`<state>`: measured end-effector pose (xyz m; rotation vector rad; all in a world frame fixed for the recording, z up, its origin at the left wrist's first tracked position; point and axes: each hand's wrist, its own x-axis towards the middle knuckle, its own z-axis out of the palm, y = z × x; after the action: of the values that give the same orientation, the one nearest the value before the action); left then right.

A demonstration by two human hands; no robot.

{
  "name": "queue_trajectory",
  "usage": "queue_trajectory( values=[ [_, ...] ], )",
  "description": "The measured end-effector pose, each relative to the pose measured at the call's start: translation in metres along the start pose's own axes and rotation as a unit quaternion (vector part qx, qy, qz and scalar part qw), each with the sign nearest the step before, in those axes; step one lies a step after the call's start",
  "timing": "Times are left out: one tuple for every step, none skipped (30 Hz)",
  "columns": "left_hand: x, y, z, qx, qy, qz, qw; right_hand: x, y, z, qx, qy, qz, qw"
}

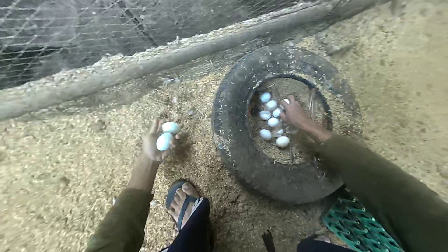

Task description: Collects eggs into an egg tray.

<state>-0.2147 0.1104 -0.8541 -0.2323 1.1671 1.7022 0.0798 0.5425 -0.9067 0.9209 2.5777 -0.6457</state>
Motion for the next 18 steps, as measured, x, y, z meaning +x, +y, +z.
queue_trajectory(
  values=[
    [-0.001,-0.001,-0.001,0.018,0.014,-0.002,1.000,0.002,-0.004,-0.001,0.014,0.001,0.005,1.000],
    [-0.001,-0.002,0.001,0.040,0.034,-0.005,0.999,0.005,-0.009,-0.002,0.027,0.007,0.010,1.000],
    [-0.001,-0.001,0.003,0.069,0.054,-0.010,0.996,0.006,-0.016,-0.002,0.036,0.004,0.017,0.999],
    [-0.001,0.001,0.005,0.111,0.066,-0.012,0.992,0.009,-0.021,-0.002,0.035,0.000,0.026,0.999],
    [0.001,0.005,0.006,0.162,0.069,-0.014,0.984,0.011,-0.024,-0.001,0.030,-0.002,0.033,0.999],
    [0.003,0.009,0.009,0.213,0.074,-0.016,0.974,0.014,-0.026,0.000,0.028,-0.006,0.039,0.999],
    [0.005,0.013,0.012,0.262,0.077,-0.016,0.962,0.016,-0.026,0.000,0.024,-0.008,0.041,0.999],
    [0.008,0.016,0.015,0.298,0.076,-0.013,0.952,0.018,-0.025,-0.001,0.023,-0.013,0.043,0.999],
    [0.010,0.020,0.017,0.322,0.071,-0.010,0.944,0.019,-0.025,-0.003,0.022,-0.019,0.043,0.999],
    [0.012,0.023,0.020,0.331,0.063,-0.005,0.942,0.020,-0.027,-0.006,0.016,-0.024,0.041,0.999],
    [0.012,0.025,0.022,0.327,0.055,0.000,0.943,0.021,-0.030,-0.009,0.009,-0.032,0.041,0.999],
    [0.012,0.028,0.024,0.315,0.047,0.004,0.948,0.022,-0.034,-0.011,0.004,-0.045,0.043,0.998],
    [0.012,0.029,0.025,0.291,0.043,0.009,0.956,0.023,-0.038,-0.013,-0.003,-0.062,0.047,0.997],
    [0.012,0.029,0.026,0.263,0.038,0.011,0.964,0.023,-0.042,-0.014,-0.009,-0.081,0.051,0.995],
    [0.013,0.029,0.028,0.229,0.032,0.012,0.973,0.023,-0.044,-0.014,-0.015,-0.094,0.048,0.994],
    [0.013,0.029,0.031,0.195,0.026,0.010,0.980,0.023,-0.045,-0.010,-0.019,-0.094,0.042,0.995],
    [0.013,0.029,0.033,0.160,0.023,0.009,0.987,0.020,-0.044,-0.002,-0.019,-0.079,0.028,0.996],
    [0.012,0.031,0.038,0.130,0.024,0.012,0.991,0.016,-0.041,0.008,-0.012,-0.049,0.006,0.999]
  ],
)
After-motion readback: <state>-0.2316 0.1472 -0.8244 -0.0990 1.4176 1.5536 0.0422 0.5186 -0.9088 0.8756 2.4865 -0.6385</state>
